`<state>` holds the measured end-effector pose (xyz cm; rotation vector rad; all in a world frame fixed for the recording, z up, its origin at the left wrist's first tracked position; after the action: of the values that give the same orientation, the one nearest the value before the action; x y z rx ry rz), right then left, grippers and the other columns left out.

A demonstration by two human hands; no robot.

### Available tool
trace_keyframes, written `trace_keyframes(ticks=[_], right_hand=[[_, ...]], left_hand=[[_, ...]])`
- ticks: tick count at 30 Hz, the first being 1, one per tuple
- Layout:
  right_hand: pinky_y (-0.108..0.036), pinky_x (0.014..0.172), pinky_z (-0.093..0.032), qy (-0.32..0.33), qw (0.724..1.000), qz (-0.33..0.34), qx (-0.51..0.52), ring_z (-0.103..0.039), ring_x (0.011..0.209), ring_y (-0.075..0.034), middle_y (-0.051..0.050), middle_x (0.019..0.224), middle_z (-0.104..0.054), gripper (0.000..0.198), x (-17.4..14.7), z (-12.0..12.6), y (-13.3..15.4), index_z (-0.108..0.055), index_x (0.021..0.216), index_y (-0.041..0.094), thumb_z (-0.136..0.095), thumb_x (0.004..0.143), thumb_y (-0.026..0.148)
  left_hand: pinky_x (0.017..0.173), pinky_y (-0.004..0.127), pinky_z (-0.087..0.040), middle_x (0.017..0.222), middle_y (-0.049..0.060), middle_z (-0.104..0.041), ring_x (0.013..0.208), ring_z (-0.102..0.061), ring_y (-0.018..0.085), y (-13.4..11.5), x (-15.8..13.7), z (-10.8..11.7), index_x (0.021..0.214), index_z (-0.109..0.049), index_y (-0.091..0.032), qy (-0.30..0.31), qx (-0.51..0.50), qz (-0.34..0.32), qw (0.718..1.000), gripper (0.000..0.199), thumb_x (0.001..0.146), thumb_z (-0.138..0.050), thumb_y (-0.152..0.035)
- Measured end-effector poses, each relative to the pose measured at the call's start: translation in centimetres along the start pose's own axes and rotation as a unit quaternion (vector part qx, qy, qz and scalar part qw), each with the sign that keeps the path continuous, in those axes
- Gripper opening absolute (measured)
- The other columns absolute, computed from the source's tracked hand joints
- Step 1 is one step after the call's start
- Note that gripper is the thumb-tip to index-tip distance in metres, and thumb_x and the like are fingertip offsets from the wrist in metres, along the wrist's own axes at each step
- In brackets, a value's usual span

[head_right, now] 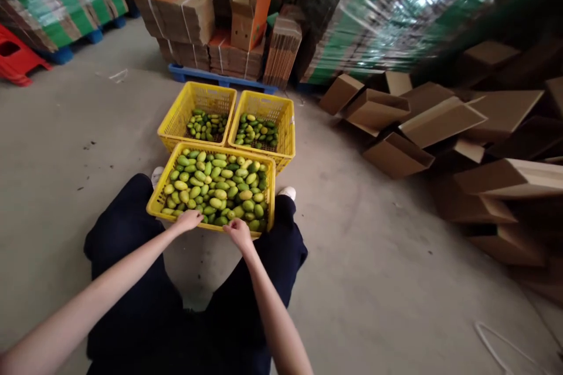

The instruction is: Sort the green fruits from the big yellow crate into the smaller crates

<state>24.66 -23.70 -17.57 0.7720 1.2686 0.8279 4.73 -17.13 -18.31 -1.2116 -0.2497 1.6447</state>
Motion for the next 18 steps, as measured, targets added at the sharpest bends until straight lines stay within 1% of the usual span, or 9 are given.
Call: trace_keyframes(ticks=[2,4,5,7,9,10,12,15,18], right_hand=[[-0.024,0.043,-0.033,0.013,0.997,0.003,-0.074,-0.04,0.036,-0.009,0.008,0.043,-0.048,0.028,1.6,0.5,1.1,-0.05,0.059,0.023,-0.077,0.061,0.027],[-0.026,0.049,-0.041,0.005,0.989,0.02,-0.149,-0.05,0.044,-0.012,0.005,0.054,-0.058,0.021,4.0,1.2,2.9,-0.056,0.07,0.023,-0.076,0.063,0.022],[-0.027,0.056,-0.046,-0.008,0.978,0.042,-0.203,-0.056,0.053,-0.015,0.003,0.063,-0.063,0.021,5.5,1.4,4.0,-0.057,0.075,0.023,-0.075,0.064,0.019],[-0.032,0.076,-0.05,-0.031,0.953,0.08,-0.291,-0.064,0.081,-0.021,-0.005,0.085,-0.069,0.021,8.6,1.2,6.1,-0.06,0.085,0.022,-0.07,0.07,0.013],[-0.037,0.09,-0.048,-0.035,0.931,0.102,-0.349,-0.061,0.103,-0.027,-0.014,0.109,-0.067,0.024,11.5,0.0,7.5,-0.061,0.096,0.019,-0.062,0.076,0.007],[-0.04,0.094,-0.046,-0.032,0.921,0.111,-0.373,-0.058,0.111,-0.029,-0.018,0.119,-0.064,0.027,12.8,-0.9,7.9,-0.061,0.102,0.018,-0.058,0.078,0.005],[-0.046,0.098,-0.043,-0.024,0.902,0.127,-0.413,-0.054,0.117,-0.033,-0.023,0.131,-0.056,0.034,14.9,-3.0,8.3,-0.061,0.11,0.014,-0.051,0.081,0.001],[-0.052,0.098,-0.041,-0.029,0.879,0.144,-0.453,-0.052,0.118,-0.035,-0.03,0.132,-0.051,0.039,16.9,-5.1,8.6,-0.058,0.118,0.009,-0.038,0.086,0.0],[-0.052,0.097,-0.04,-0.041,0.864,0.161,-0.475,-0.049,0.118,-0.035,-0.03,0.126,-0.054,0.041,17.7,-5.4,9.0,-0.059,0.117,0.008,-0.03,0.09,0.0]], left_hand=[[0.098,0.038,-0.039,0.093,0.013,-0.069,0.12,-0.056,0.033,1.3,-0.3,-0.9,0.061,-0.052,-0.02,-0.02,0.042,-0.01,0.999,0.019,0.077,-0.06,-0.016],[0.099,0.038,-0.038,0.098,0.014,-0.069,0.121,-0.056,0.033,1.6,-0.3,-1.6,0.073,-0.057,-0.02,-0.034,0.074,-0.023,0.996,0.008,0.08,-0.058,-0.017],[0.099,0.039,-0.038,0.099,0.015,-0.069,0.12,-0.056,0.034,1.7,-0.2,-1.8,0.079,-0.059,-0.02,-0.038,0.088,-0.028,0.995,0.004,0.081,-0.057,-0.017],[0.098,0.04,-0.038,0.1,0.016,-0.069,0.118,-0.058,0.035,1.8,-0.1,-2.1,0.09,-0.061,-0.02,-0.044,0.112,-0.034,0.992,0.009,0.083,-0.056,-0.018],[0.097,0.041,-0.038,0.103,0.018,-0.069,0.115,-0.06,0.036,1.9,0.0,-2.2,0.097,-0.062,-0.019,-0.046,0.132,-0.039,0.989,0.015,0.085,-0.054,-0.02],[0.097,0.042,-0.038,0.104,0.018,-0.069,0.114,-0.061,0.036,2.0,0.1,-2.3,0.099,-0.063,-0.019,-0.046,0.141,-0.042,0.988,0.016,0.086,-0.053,-0.02],[0.095,0.042,-0.039,0.103,0.019,-0.069,0.109,-0.063,0.036,2.1,0.1,-2.3,0.099,-0.063,-0.019,-0.043,0.161,-0.043,0.985,0.017,0.087,-0.052,-0.022],[0.089,0.04,-0.042,0.098,0.017,-0.072,0.101,-0.066,0.033,2.0,0.1,-2.3,0.093,-0.065,-0.019,-0.03,0.195,-0.04,0.98,0.015,0.089,-0.052,-0.024],[0.086,0.037,-0.044,0.1,0.016,-0.072,0.098,-0.068,0.03,1.7,0.0,-2.4,0.091,-0.067,-0.019,-0.019,0.229,-0.036,0.972,0.02,0.092,-0.048,-0.026]])
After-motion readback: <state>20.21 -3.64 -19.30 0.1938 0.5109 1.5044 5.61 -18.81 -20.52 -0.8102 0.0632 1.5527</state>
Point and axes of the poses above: each hand's wrist, its own x-axis towards the middle knuckle, its own z-axis out of the back of the hand, y = z × x, the point moved 4 cm from there along x, towards the middle knuckle
